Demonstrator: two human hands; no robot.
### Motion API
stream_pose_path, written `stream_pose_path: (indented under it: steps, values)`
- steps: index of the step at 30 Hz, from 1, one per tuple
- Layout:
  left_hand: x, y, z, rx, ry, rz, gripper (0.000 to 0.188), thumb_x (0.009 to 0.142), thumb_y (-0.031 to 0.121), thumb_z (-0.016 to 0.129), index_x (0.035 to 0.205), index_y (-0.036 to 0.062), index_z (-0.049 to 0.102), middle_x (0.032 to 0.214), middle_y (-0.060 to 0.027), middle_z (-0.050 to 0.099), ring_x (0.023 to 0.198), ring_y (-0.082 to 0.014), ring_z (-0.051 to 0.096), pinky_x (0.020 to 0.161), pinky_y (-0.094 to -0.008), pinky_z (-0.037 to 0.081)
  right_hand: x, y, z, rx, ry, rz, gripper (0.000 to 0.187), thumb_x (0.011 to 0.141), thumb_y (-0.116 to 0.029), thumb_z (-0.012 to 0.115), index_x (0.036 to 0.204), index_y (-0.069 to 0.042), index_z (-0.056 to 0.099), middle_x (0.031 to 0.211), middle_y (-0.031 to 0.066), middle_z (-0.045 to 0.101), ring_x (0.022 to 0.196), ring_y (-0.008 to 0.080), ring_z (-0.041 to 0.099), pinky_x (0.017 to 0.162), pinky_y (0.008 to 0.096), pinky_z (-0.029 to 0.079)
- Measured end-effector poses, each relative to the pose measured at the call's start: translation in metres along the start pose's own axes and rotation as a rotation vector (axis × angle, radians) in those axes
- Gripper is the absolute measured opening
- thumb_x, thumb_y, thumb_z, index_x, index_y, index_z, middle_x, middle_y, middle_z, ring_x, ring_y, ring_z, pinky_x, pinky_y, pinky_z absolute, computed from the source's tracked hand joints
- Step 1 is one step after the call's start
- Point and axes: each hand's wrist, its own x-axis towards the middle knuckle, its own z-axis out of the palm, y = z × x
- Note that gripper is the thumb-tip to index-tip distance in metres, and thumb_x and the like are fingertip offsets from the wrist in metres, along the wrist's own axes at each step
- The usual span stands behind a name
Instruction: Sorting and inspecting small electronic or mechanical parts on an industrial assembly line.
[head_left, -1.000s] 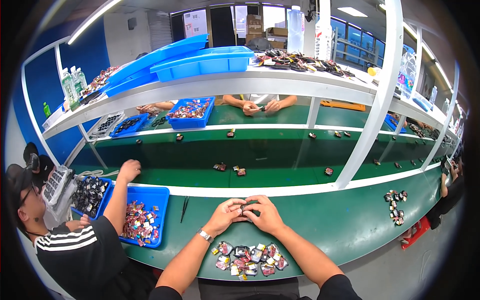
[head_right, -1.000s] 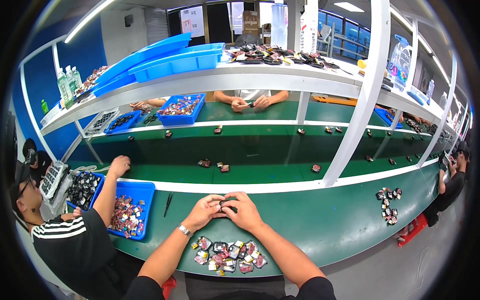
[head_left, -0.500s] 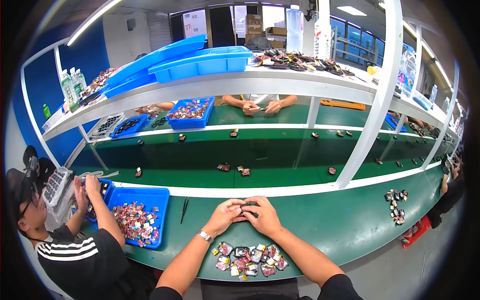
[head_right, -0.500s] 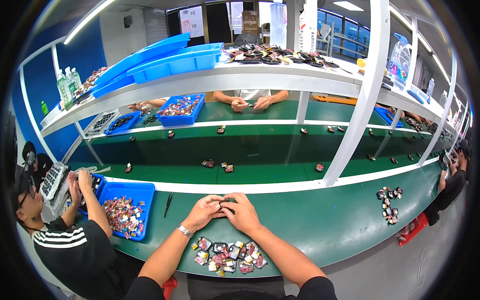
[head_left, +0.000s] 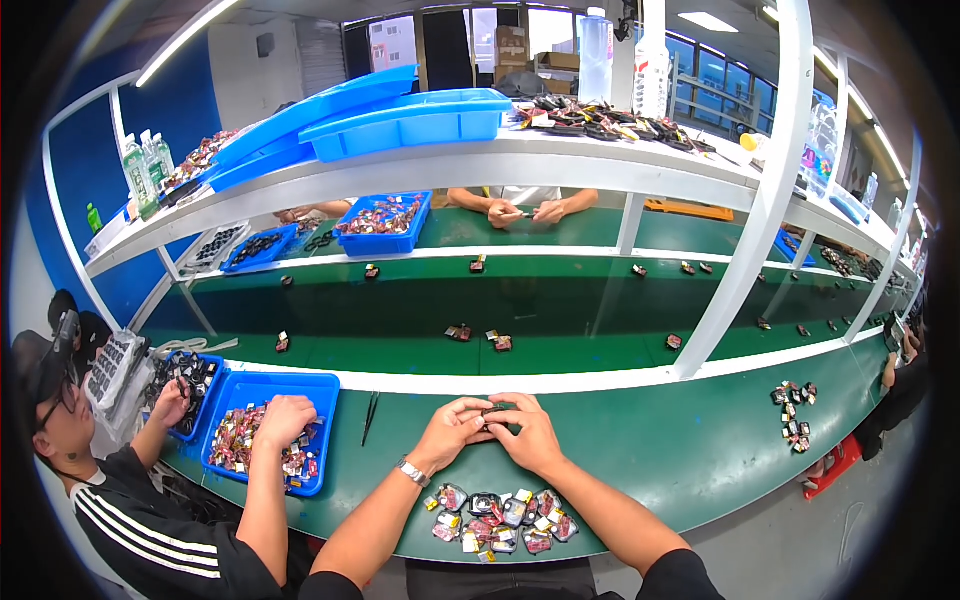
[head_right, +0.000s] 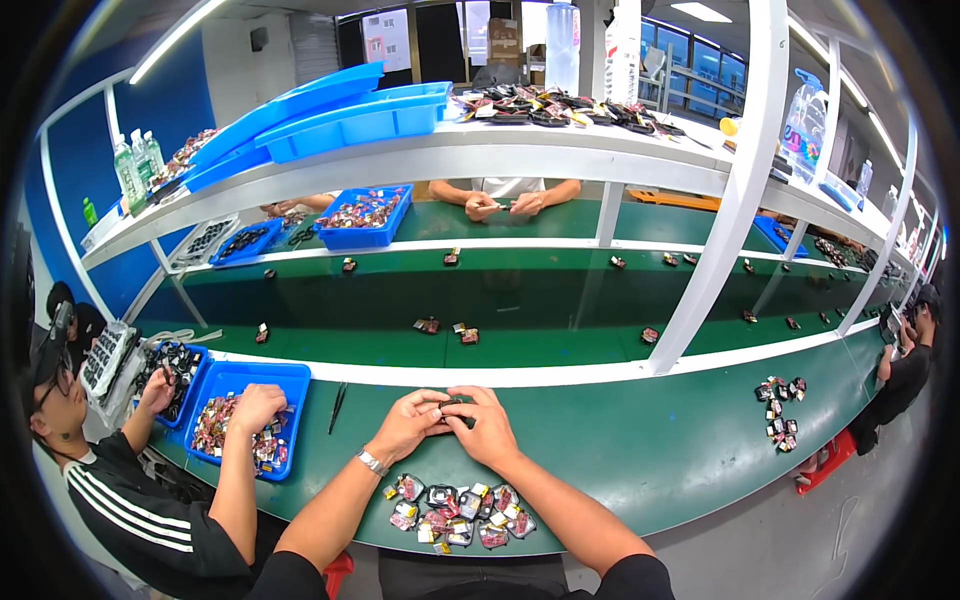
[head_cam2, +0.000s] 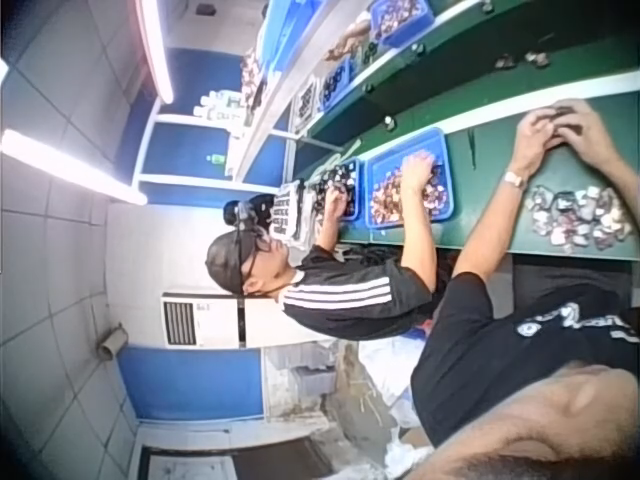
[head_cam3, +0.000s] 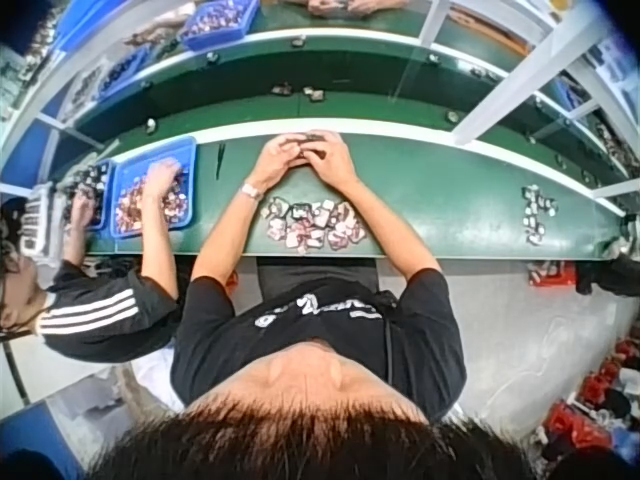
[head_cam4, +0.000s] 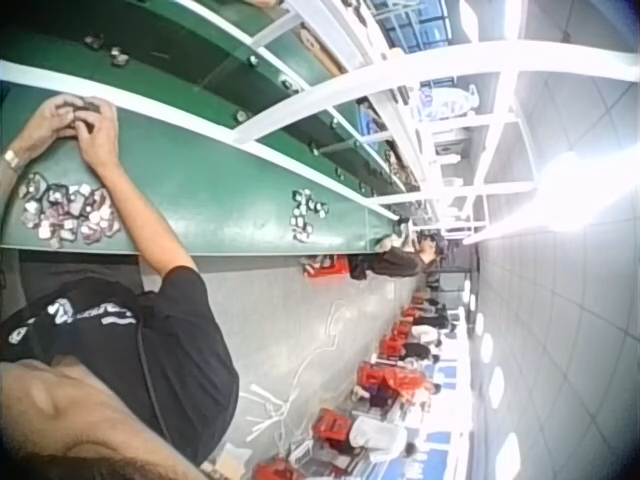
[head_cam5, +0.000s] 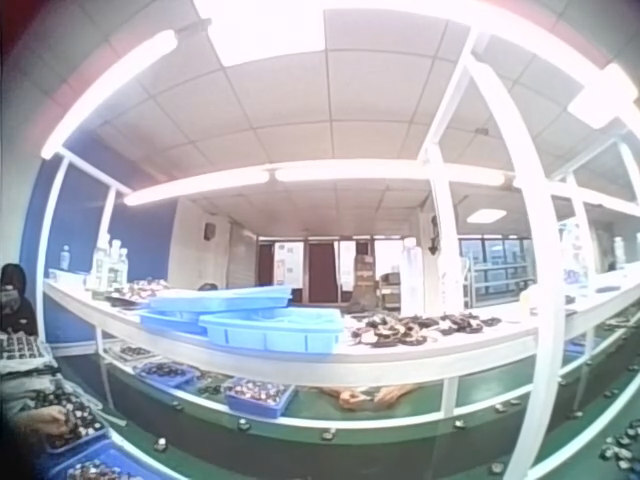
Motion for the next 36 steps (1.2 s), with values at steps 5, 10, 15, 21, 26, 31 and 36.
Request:
stream_pose_path:
  steps: [5, 10, 15, 21, 26, 31, 36]
  values:
    - [-0.004, -0.008, -0.004, -0.054, -0.025, 0.057, 0.028, 0.095, 0.006, 0.058, 0.121, 0.0, 0.051, 0.12, -0.0155, 0.061, 0.108, -0.0217, 0.062, 0.093, -0.0349, 0.055, 0.001, -0.018, -0.006, -0.043, 0.004, -0.127, 0.018, 0.074, -0.006, 0.072, 0.092, -0.007, 0.073, 0.12, 0.0094, 0.061, 0.115, 0.0306, 0.053, 0.098, 0.0405, 0.045]
    - [0.0, -0.01, -0.008, -0.12, -0.067, 0.05, 0.028, 0.094, 0.007, 0.059, 0.121, 0.0008, 0.051, 0.122, -0.0159, 0.061, 0.11, -0.0229, 0.062, 0.094, -0.0369, 0.054, 0.001, -0.02, -0.005, -0.102, 0.073, -0.135, 0.017, 0.072, -0.006, 0.073, 0.089, -0.007, 0.073, 0.118, 0.0092, 0.061, 0.116, 0.0301, 0.053, 0.097, 0.0402, 0.045]
    - [0.0, -0.011, -0.007, -0.135, -0.063, 0.043, 0.029, 0.094, 0.008, 0.06, 0.12, 0.0006, 0.051, 0.122, -0.0165, 0.061, 0.11, -0.0241, 0.062, 0.095, -0.0384, 0.053, 0.0, -0.015, -0.003, -0.096, 0.101, -0.135, 0.016, 0.071, -0.006, 0.073, 0.087, -0.007, 0.072, 0.117, 0.009, 0.062, 0.116, 0.0302, 0.053, 0.097, 0.0399, 0.045]
    - [-0.004, -0.008, -0.001, -0.057, 0.006, 0.082, 0.029, 0.096, 0.009, 0.057, 0.122, -0.0009, 0.049, 0.113, -0.0141, 0.063, 0.106, -0.0228, 0.063, 0.094, -0.0381, 0.054, 0.0, -0.015, 0.0, -0.081, 0.046, -0.137, 0.022, 0.073, -0.004, 0.071, 0.095, -0.007, 0.071, 0.12, 0.0095, 0.061, 0.117, 0.0304, 0.053, 0.1, 0.0402, 0.044]
    - [-0.003, -0.009, 0.008, -0.102, 0.016, 0.072, 0.034, 0.095, 0.012, 0.06, 0.124, 0.0005, 0.048, 0.114, -0.0125, 0.064, 0.106, -0.0216, 0.063, 0.094, -0.0387, 0.054, 0.002, -0.014, -0.004, -0.026, 0.097, -0.059, 0.019, 0.074, -0.002, 0.069, 0.093, -0.005, 0.068, 0.112, 0.0112, 0.061, 0.106, 0.0296, 0.057, 0.087, 0.038, 0.051]
    - [-0.002, -0.003, 0.009, -0.099, 0.032, 0.031, 0.035, 0.095, 0.013, 0.06, 0.125, 0.0001, 0.048, 0.113, -0.0117, 0.064, 0.106, -0.021, 0.063, 0.094, -0.0391, 0.054, 0.005, -0.011, -0.005, -0.155, 0.134, -0.204, 0.017, 0.075, -0.005, 0.071, 0.091, -0.005, 0.067, 0.099, 0.0083, 0.061, 0.092, 0.026, 0.061, 0.075, 0.0355, 0.053]
    - [-0.003, -0.003, 0.009, -0.095, 0.036, 0.028, 0.034, 0.095, 0.012, 0.059, 0.125, -0.0003, 0.048, 0.114, -0.0118, 0.063, 0.106, -0.0209, 0.063, 0.093, -0.0383, 0.054, 0.005, -0.017, -0.005, -0.179, 0.11, -0.201, 0.015, 0.076, -0.005, 0.071, 0.09, -0.006, 0.067, 0.093, 0.0065, 0.061, 0.086, 0.0249, 0.062, 0.072, 0.0351, 0.053]
